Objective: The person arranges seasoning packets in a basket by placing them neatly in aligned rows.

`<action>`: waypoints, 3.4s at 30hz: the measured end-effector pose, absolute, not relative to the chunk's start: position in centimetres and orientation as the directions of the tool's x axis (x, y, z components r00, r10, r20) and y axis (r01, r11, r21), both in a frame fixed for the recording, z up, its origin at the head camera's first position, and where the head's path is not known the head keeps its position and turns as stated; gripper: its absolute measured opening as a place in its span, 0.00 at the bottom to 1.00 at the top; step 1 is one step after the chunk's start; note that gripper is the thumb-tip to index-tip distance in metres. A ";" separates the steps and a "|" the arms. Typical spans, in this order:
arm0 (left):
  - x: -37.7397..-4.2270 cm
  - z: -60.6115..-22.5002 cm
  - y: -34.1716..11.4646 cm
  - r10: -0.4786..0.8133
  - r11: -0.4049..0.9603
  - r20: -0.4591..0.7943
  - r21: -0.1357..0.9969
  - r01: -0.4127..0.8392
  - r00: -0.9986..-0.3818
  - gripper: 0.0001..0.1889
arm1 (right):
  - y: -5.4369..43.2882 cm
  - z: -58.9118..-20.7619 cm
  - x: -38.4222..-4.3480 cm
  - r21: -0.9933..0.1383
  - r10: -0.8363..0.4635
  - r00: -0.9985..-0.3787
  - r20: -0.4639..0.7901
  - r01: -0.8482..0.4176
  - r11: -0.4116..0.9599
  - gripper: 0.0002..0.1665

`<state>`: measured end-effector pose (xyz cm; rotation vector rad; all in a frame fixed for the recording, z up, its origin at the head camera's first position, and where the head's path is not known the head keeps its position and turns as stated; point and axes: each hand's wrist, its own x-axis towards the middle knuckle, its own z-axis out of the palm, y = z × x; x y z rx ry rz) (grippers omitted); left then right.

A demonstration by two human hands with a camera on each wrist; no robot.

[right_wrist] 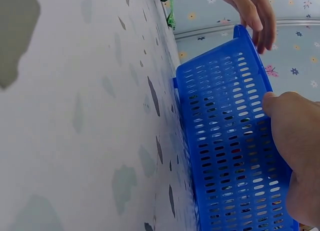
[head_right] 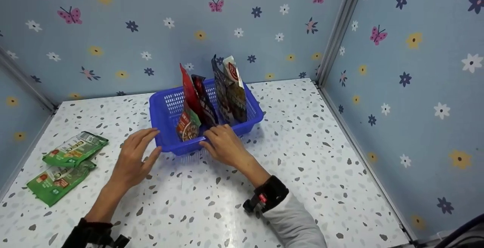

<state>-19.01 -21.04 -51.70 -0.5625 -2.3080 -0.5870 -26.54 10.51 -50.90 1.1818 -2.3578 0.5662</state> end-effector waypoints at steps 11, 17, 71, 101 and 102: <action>-17.9 -51.5 -31.2 0.039 0.852 0.712 0.343 0.396 -0.701 0.27 | 10.6 -51.1 -26.7 -0.162 -0.638 -0.562 0.527 -0.803 0.574 0.19; -17.3 -51.0 -36.5 -0.041 0.881 0.605 0.397 0.257 -0.795 0.27 | 10.7 -51.0 -26.7 -0.157 -0.634 -0.557 0.536 -0.804 0.574 0.19; -18.9 -50.6 -41.2 -0.707 -0.057 -0.083 0.997 -0.060 -0.703 0.35 | 10.5 -51.3 -26.5 -0.142 -0.625 -0.535 0.569 -0.812 0.567 0.17; -15.9 -39.7 -26.7 -0.292 0.562 0.610 0.733 0.384 -0.737 0.13 | 10.4 -50.7 -26.4 -0.124 -0.632 -0.566 0.529 -0.788 0.603 0.19; -15.8 -39.5 -26.1 -0.263 0.555 0.626 0.720 0.415 -0.734 0.13 | 10.4 -50.8 -26.4 -0.127 -0.630 -0.568 0.529 -0.788 0.603 0.19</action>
